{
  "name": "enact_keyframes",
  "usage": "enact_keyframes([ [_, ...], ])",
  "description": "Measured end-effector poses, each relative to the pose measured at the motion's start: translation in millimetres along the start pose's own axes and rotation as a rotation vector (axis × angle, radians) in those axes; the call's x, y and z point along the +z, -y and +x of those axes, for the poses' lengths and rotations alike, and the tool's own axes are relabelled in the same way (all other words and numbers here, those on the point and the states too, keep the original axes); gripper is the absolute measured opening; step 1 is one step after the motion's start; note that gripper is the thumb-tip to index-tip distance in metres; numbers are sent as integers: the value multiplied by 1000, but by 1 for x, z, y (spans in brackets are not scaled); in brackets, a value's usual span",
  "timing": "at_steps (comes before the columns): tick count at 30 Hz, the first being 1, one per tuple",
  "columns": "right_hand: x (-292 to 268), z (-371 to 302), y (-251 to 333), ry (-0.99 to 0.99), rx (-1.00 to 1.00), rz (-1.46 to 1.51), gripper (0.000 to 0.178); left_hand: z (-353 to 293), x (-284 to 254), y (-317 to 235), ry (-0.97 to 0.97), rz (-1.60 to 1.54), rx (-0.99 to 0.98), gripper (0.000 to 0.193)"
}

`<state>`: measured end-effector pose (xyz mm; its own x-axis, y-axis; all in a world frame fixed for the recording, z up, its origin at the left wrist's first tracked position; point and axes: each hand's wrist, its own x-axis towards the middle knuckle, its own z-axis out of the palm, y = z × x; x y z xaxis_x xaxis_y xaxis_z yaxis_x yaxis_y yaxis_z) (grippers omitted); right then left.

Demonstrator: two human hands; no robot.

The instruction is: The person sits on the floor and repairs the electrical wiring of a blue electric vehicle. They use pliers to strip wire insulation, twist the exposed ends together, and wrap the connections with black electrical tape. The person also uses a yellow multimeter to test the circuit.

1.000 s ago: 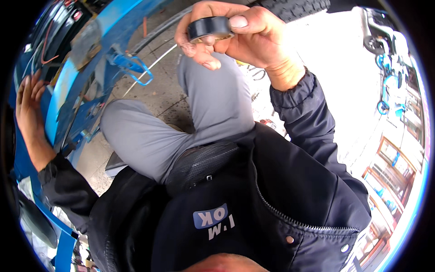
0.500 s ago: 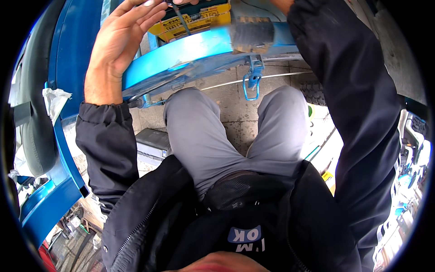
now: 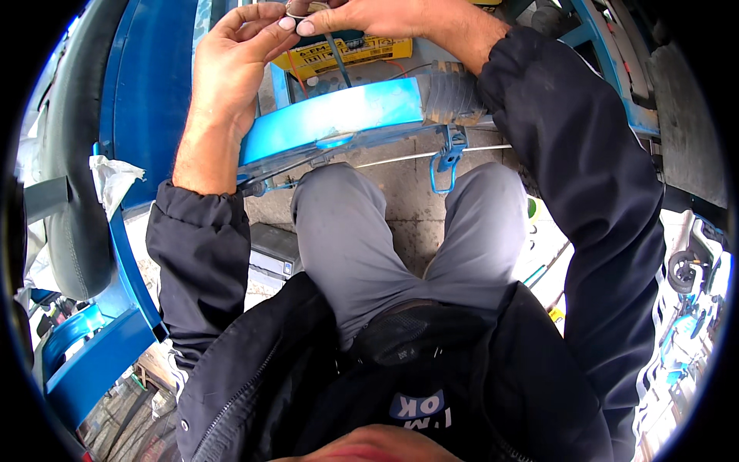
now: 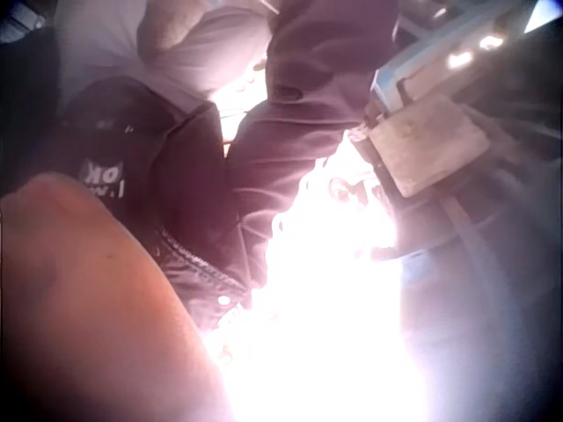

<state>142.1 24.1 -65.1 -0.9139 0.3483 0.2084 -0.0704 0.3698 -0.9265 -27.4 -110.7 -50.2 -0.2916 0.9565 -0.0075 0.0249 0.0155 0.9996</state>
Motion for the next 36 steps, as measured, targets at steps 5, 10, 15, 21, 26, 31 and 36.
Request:
enact_keyframes([
  [5,8,-1,9,-53,63,-62,24,-5,-8,4,-77,108,-54,23],
  [10,4,5,3,-26,124,57,22,-3,-11,7,-85,30,-72,21],
  [15,-8,25,11,43,306,362,20,-7,-11,1,-171,58,-70,24],
  [21,-2,31,-7,85,78,213,19,-6,-12,2,-196,108,-61,30],
  [26,-2,27,-8,105,15,65,21,-4,-7,3,-189,137,-62,31],
  [31,5,26,-3,84,24,139,20,-5,-11,6,-214,146,-26,28],
  [36,9,25,-4,41,41,167,19,-4,-10,4,-216,170,-40,21],
])
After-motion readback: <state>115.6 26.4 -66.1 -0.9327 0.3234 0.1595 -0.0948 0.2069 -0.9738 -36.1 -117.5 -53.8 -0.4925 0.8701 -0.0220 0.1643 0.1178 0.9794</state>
